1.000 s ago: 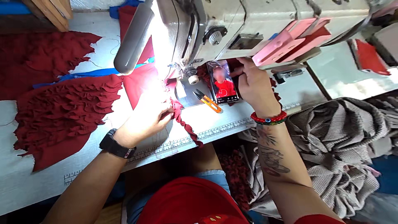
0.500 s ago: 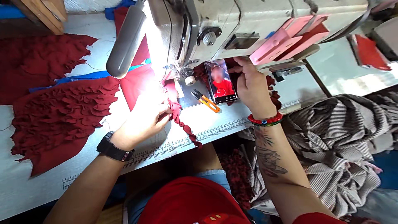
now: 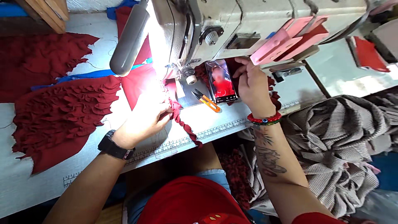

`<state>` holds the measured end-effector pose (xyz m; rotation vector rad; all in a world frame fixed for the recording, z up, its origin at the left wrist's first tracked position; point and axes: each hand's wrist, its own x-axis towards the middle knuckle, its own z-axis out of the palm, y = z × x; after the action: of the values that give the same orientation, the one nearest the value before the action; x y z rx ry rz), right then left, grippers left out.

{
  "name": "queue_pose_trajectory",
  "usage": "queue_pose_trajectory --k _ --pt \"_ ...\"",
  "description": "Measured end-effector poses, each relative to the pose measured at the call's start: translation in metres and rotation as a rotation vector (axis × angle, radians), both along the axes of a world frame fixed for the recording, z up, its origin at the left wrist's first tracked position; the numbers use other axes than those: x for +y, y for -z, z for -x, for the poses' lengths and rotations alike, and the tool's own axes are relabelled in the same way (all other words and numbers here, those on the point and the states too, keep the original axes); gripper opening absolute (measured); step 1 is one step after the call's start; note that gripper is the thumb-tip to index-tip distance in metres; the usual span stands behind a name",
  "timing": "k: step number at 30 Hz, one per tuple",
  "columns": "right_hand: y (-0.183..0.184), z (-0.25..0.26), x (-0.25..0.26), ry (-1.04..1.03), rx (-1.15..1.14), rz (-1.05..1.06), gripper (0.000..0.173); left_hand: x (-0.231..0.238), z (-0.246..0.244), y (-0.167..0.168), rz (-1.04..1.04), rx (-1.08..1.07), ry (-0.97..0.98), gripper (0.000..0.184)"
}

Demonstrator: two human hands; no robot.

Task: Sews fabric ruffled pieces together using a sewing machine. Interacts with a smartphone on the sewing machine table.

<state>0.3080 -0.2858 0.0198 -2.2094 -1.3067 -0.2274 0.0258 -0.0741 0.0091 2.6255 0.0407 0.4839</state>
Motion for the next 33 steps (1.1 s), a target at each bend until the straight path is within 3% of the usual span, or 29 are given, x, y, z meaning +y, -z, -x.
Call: queue_pose_trajectory --k 17,27,33 --pt "-0.003 0.011 -0.005 -0.021 -0.039 -0.064 0.046 0.000 0.000 0.001 0.000 -0.007 0.009 0.019" --pt "-0.005 0.075 -0.002 -0.098 0.015 -0.071 0.038 -0.003 0.004 0.000 0.004 0.012 -0.015 0.017" --pt "0.000 0.039 -0.002 0.036 0.007 -0.020 0.045 -0.002 0.003 0.000 0.006 0.002 -0.003 0.016"
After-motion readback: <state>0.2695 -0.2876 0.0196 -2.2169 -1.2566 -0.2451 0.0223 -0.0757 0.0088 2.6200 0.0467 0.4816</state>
